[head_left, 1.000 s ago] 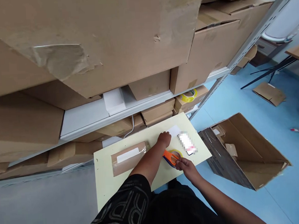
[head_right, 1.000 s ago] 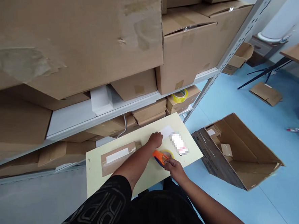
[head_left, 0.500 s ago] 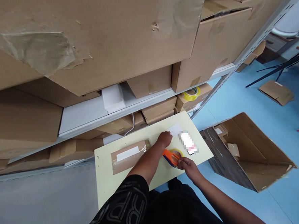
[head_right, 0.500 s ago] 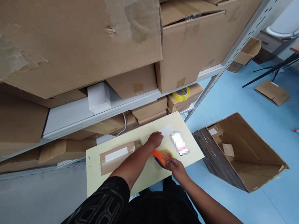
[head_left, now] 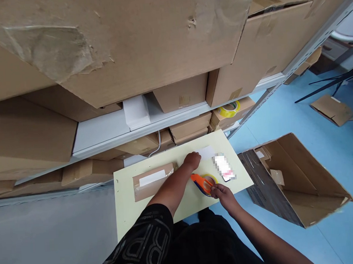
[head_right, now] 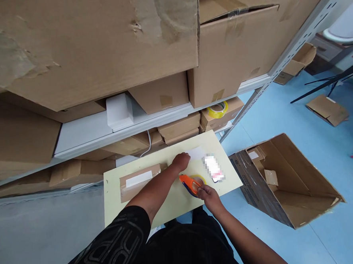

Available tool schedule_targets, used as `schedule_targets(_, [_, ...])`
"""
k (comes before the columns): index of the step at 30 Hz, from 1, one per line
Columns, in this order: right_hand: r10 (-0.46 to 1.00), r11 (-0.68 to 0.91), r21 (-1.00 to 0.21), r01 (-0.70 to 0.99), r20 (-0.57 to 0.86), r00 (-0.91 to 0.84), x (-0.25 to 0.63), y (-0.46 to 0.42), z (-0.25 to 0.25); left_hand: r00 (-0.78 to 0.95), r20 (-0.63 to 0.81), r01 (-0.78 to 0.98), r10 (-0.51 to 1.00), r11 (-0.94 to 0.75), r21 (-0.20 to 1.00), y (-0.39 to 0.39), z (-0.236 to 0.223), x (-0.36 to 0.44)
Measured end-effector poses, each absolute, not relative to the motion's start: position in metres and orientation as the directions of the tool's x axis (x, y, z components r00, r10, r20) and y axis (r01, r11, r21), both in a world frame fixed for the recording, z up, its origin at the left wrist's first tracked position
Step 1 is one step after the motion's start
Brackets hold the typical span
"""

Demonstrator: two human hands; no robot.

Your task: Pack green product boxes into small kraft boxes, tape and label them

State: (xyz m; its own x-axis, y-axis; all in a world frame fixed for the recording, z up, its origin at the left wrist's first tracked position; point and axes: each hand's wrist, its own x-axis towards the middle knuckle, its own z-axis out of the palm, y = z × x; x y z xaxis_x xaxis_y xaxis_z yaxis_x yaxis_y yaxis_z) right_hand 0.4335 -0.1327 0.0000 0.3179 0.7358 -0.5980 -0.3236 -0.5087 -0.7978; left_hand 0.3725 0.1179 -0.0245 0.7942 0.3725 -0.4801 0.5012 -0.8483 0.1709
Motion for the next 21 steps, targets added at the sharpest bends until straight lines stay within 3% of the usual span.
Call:
schedule_targets(8, [0.738, -0.511, -0.816, -0.271, -0.578, 0.349, 0.443, -0.126, -0.006, 0.801, -0.490, 0.507, 0.344, -0.825, 0.250, 0.126, -0.014, 0.368])
schedule_targets(13, [0.716, -0.563, -0.823, -0.082, -0.534, 0.450, 0.476, -0.101, -0.016, 0.793, -0.493, 0.527, 0.357, -0.810, 0.260, 0.129, -0.012, 0.364])
schedule_targets(16, [0.678, -0.652, -0.743, 0.150, -0.483, 0.554, 0.503, -0.070, -0.019, 0.789, -0.498, 0.532, 0.359, -0.805, 0.263, 0.128, -0.012, 0.362])
schedule_targets(21, [0.671, -0.739, -0.468, 0.486, -0.440, 0.597, 0.531, -0.013, -0.019, 0.792, -0.495, 0.532, 0.356, -0.801, 0.275, 0.123, -0.013, 0.362])
